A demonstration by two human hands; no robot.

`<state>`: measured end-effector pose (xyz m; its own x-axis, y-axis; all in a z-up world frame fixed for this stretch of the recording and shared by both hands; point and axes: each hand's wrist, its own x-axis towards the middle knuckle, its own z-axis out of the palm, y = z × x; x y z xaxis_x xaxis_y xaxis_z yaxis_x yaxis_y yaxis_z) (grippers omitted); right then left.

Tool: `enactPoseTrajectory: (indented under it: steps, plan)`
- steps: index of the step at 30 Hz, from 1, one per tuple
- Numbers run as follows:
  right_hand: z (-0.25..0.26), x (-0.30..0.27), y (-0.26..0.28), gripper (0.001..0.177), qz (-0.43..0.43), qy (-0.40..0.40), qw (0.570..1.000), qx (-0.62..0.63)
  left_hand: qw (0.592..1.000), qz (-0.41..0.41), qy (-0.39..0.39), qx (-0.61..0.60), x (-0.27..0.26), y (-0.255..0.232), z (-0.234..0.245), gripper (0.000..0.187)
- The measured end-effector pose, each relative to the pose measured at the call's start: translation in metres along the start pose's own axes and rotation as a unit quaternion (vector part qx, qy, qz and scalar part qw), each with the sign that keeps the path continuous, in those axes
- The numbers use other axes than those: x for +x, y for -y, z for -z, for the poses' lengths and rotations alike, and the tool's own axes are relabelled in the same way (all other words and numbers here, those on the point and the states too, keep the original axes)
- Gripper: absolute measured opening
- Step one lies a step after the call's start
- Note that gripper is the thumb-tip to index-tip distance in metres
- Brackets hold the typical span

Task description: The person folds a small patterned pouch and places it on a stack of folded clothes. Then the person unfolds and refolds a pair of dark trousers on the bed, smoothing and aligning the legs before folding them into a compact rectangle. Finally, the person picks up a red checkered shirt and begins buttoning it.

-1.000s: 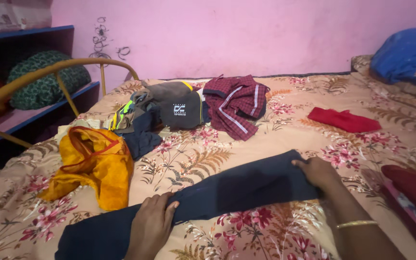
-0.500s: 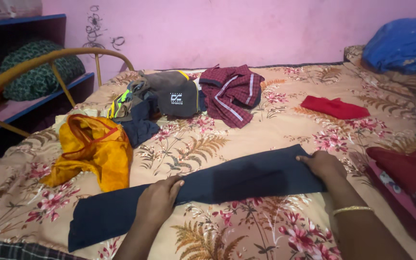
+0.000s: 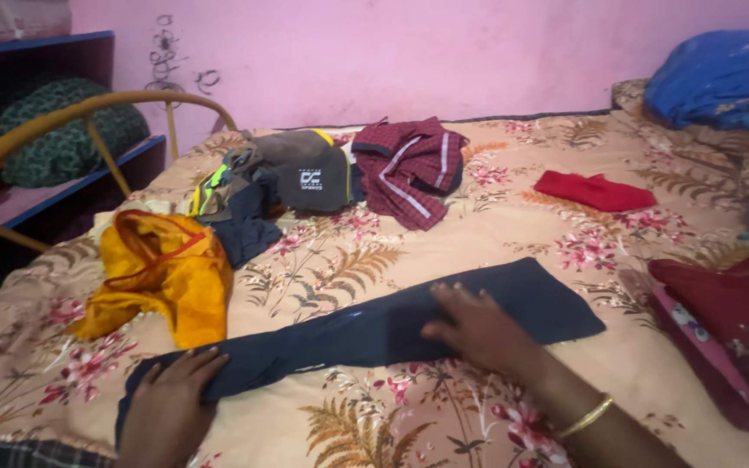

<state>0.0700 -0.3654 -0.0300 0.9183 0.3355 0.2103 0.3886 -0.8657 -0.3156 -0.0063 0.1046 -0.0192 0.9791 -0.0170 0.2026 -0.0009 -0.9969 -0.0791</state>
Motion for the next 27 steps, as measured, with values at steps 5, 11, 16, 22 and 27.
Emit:
enactPoseTrajectory:
  steps: [5, 11, 16, 22, 27]
  plan:
    - [0.007, 0.005, -0.026, 0.099, -0.13, 0.116, 0.978, -0.115, 0.998, -0.01, 0.058, 0.028, 0.002, 0.036, -0.011, 0.079]
    - [0.014, 0.022, -0.078, 0.11, -0.247, 0.119, 0.95, -0.152, 0.991, -0.037, 0.13, 0.003, -0.003, 0.016, 0.027, 0.089]
    - [0.01, 0.026, -0.085, 0.112, -0.258, 0.12, 0.946, -0.155, 0.972, -0.141, -0.003, -0.19, 0.006, -0.084, 0.071, 0.082]
    - [0.009, 0.024, -0.084, 0.11, -0.25, 0.113, 0.949, -0.158, 0.957, -0.261, 0.097, -0.076, 0.049, -0.228, 0.069, 0.088]
    - [0.007, 0.029, -0.115, 0.112, -0.267, 0.106, 0.946, -0.152, 0.961, -0.191, 0.193, -0.058, 0.073, -0.233, 0.051, 0.108]
